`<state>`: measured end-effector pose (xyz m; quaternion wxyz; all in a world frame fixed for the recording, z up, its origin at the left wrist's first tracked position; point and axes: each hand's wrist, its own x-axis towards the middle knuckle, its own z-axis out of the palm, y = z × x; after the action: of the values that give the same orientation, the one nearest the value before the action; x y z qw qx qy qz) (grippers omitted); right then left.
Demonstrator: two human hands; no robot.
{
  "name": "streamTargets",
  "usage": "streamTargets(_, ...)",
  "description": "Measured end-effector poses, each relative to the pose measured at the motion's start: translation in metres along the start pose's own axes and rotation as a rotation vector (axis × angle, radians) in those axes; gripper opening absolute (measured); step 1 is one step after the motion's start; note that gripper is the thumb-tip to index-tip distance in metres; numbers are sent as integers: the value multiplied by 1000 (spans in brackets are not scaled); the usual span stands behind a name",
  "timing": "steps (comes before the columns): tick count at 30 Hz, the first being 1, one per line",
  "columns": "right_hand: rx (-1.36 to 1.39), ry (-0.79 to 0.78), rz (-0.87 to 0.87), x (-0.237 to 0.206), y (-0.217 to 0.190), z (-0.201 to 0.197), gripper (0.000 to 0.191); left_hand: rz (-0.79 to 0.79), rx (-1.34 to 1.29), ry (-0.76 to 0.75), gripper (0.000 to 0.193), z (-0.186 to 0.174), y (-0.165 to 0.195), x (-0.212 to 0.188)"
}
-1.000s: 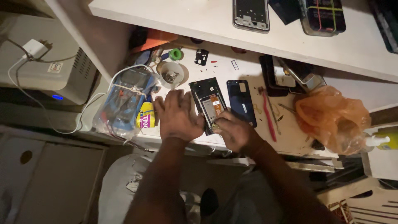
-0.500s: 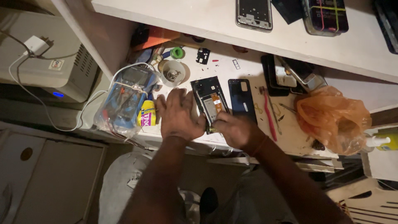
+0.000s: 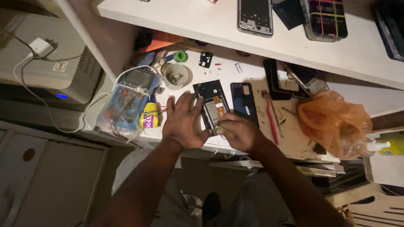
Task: The person uses a small screwdriver to remove screws from the back of a disassembled smartphone on a workbench. They place the removed screws into a small container and continue unscrewing additional fasteners from the device's frame.
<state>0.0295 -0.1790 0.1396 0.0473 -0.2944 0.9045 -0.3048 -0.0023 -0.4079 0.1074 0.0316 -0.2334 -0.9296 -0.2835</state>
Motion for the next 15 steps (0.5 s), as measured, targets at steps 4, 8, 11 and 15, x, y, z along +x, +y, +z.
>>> streamTargets(4, 48, 127, -73, -9, 9, 6, 13, -23, 36, -74, 106, -4, 5, 3)
streamTargets(8, 163, 390, 298, -26, 22, 20, 24, -62, 55, -182, 113, -11, 10, 7)
streamTargets(11, 249, 612, 411, -37, 28, 28, 34, -68, 77, -198, 114, -16, 15, 7)
streamTargets(15, 388, 735, 165, -39, 23, 34, 23, -111, 132, -266, 117, -20, 24, 14)
